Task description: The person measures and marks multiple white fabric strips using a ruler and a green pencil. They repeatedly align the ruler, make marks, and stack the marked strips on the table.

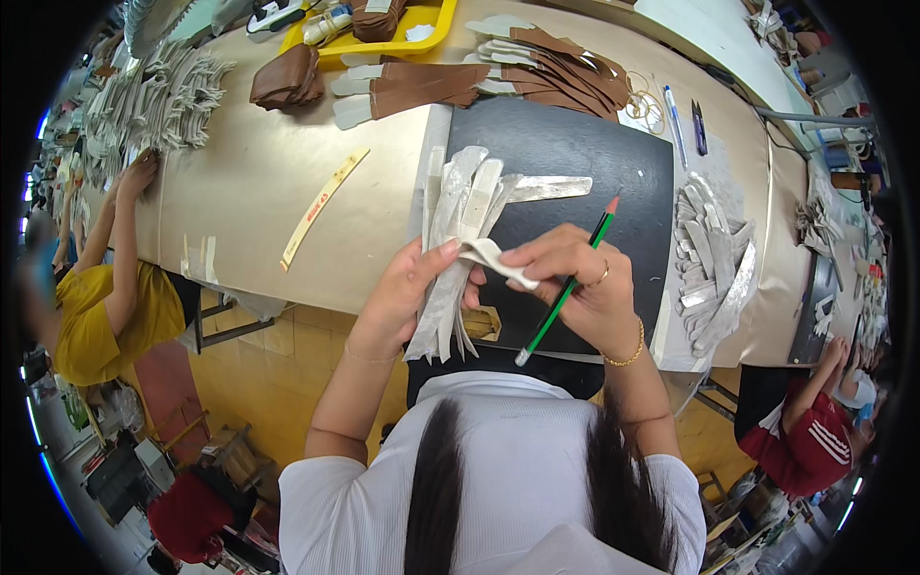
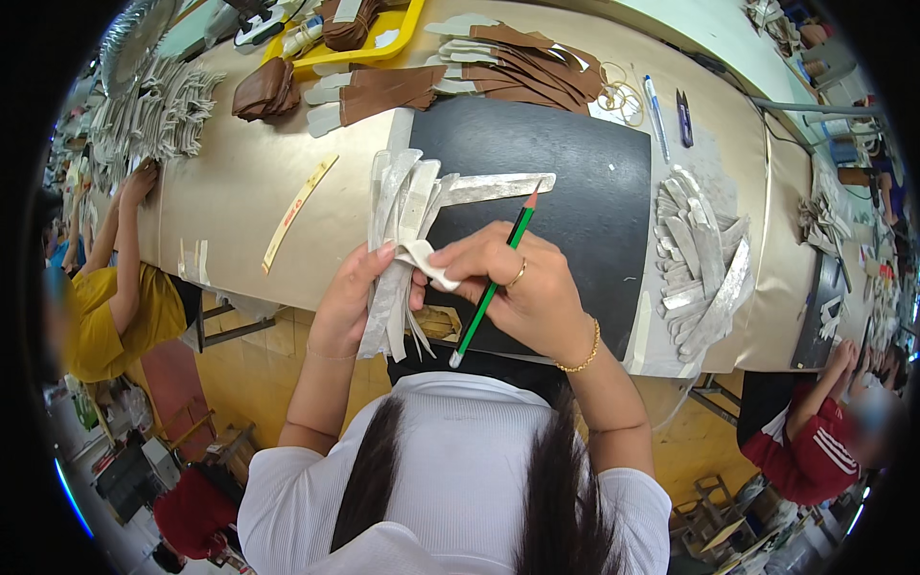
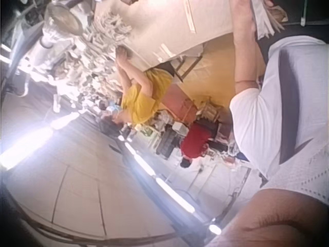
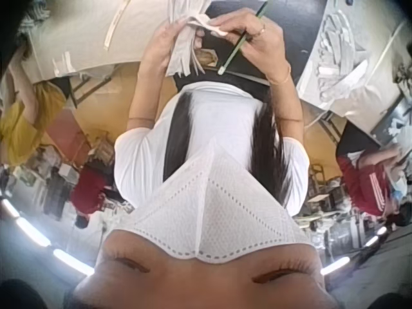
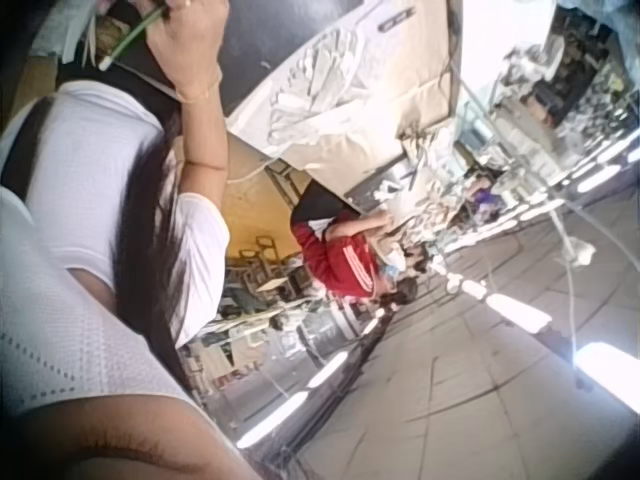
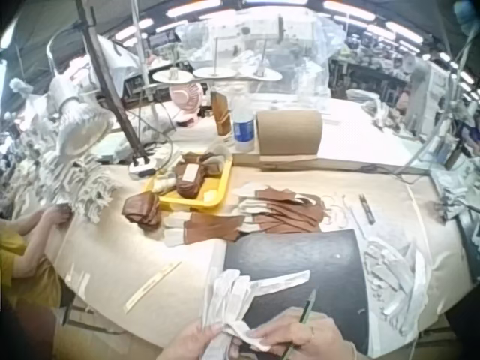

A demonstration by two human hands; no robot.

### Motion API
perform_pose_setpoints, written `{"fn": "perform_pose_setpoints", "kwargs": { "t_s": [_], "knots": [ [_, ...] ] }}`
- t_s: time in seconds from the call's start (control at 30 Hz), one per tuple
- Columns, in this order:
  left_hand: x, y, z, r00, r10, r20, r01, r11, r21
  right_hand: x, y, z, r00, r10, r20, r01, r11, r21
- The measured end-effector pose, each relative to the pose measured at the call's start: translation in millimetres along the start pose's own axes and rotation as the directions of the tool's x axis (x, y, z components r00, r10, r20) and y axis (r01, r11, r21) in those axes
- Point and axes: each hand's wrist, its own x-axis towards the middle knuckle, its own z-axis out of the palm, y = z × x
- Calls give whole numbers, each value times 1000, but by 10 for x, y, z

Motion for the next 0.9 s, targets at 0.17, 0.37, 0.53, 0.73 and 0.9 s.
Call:
{"fn": "perform_pose_setpoints", "kwargs": {
  "t_s": [0.17, 0.37, 0.53, 0.73, 0.9],
  "knots": [
    [3, -17, 11, 996, -6, -87, 2, 999, -43, 33, -157, -65, 979, -74, 192, 75, 997, -2],
    [-48, 165, -314, 977, 37, -210, -42, 999, -17, -1, -354, -202, 989, 77, 127, -114, 942, 315],
    [-304, 499, -526, 817, 368, -444, -194, 900, 389, -20, 79, -196, 813, 507, -287, -375, 832, 408],
    [-469, 521, -496, 907, 246, -342, -79, 897, 435, -69, 743, -234, 802, 381, -461, -550, 771, -321],
    [-312, 327, -234, 981, 115, -158, -36, 902, 430, 159, 346, -136, 942, 148, -302, -250, 909, -333]
  ]
}}
